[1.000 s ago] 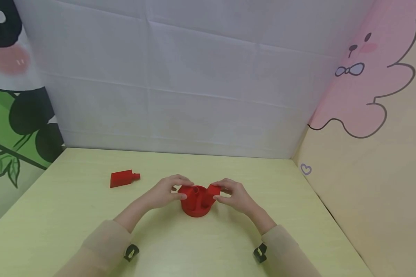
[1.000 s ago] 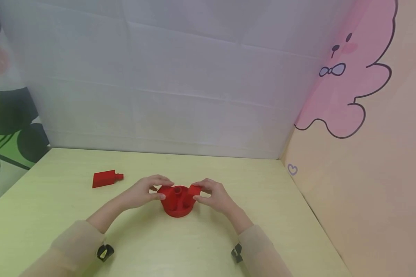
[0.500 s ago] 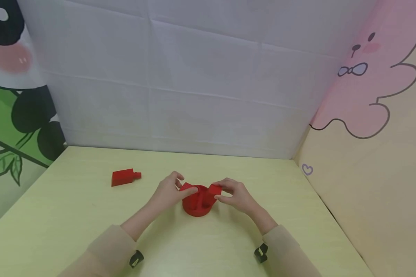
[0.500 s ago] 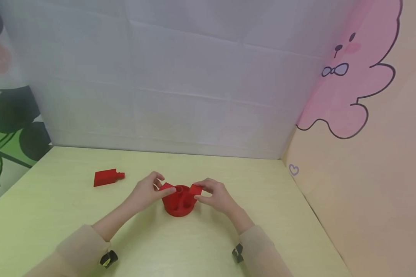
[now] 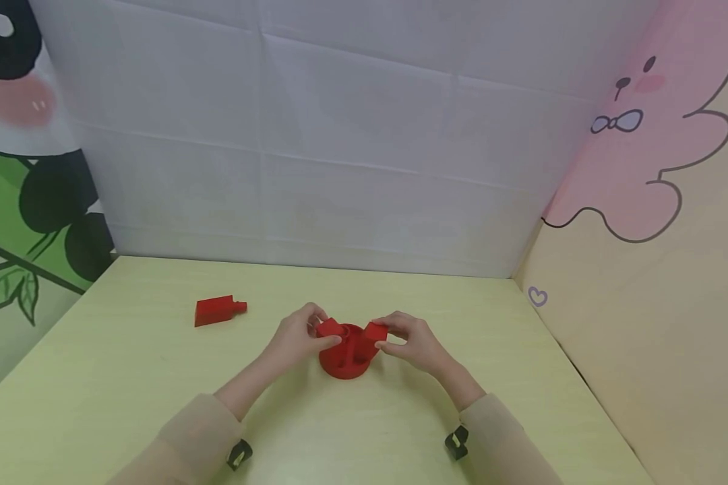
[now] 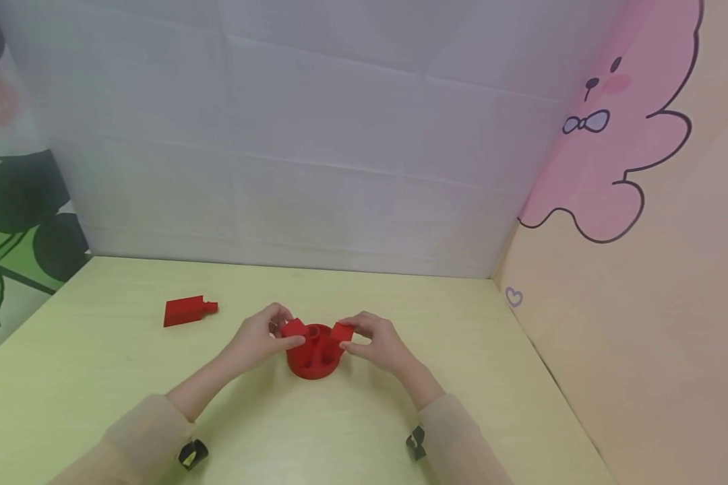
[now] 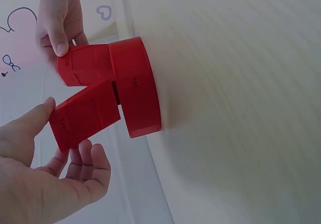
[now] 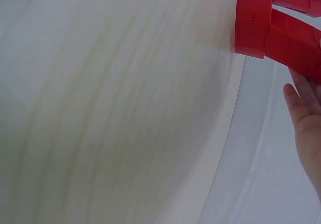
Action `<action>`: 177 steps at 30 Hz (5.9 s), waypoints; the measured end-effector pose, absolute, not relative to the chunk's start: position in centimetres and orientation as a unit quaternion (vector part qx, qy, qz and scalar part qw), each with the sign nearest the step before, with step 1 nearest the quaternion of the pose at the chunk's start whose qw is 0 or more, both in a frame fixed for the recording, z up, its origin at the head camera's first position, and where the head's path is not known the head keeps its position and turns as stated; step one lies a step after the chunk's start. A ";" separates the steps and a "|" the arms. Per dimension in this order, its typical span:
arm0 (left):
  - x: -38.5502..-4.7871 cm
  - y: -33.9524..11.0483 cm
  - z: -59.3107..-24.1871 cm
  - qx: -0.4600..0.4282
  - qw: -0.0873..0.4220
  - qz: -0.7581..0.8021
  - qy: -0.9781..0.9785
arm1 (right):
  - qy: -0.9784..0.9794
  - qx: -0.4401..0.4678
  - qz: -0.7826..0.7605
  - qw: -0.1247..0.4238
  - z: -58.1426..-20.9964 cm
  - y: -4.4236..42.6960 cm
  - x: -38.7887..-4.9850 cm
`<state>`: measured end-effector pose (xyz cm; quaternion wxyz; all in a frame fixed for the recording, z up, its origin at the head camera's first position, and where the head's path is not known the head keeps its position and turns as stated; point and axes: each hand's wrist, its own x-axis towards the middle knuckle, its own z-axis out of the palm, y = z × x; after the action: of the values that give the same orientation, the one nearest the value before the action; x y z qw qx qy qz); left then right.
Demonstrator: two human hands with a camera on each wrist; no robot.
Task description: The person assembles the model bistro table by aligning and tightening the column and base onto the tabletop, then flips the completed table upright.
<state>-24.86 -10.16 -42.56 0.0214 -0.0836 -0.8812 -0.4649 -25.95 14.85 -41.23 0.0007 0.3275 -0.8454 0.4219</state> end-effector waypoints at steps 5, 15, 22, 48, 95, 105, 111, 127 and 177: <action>-25.6 -10.8 -42.8 -0.136 0.017 -0.471 -0.871 | -0.844 0.322 0.429 0.005 -43.3 15.3 -27.4; -26.3 -10.8 -42.6 -0.234 -0.017 -0.461 -0.856 | -0.836 0.327 0.441 0.008 -44.3 15.8 -28.1; -26.8 -11.0 -42.5 -0.264 -0.047 -0.460 -0.846 | -0.839 0.324 0.437 0.005 -44.4 15.8 -28.2; -25.6 -7.9 -42.5 -0.103 0.018 -0.474 -0.874 | -0.843 0.318 0.435 -0.003 -44.1 15.5 -28.0; -25.0 -9.9 -42.5 -0.246 -0.014 -0.453 -0.857 | -0.834 0.323 0.447 -0.007 -43.4 15.4 -27.5; -24.3 -7.7 -42.9 -0.148 0.048 -0.439 -0.885 | -0.834 0.328 0.444 -0.015 -41.2 14.9 -26.0; -24.3 -7.7 -42.7 -0.148 0.038 -0.437 -0.886 | -0.832 0.324 0.450 -0.022 -41.0 14.9 -25.8; -24.7 -10.0 -42.0 -0.232 -0.038 -0.408 -0.882 | -0.833 0.322 0.449 -0.025 -40.9 15.1 -25.9; -24.0 -10.6 -42.4 -0.140 -0.007 -0.420 -0.897 | -0.839 0.330 0.433 -0.006 -40.8 14.8 -25.7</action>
<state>-23.98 -10.58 -42.42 -0.0073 -0.1400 -0.8966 -0.4201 -25.65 14.80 -40.82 -0.0063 0.3300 -0.8388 0.4331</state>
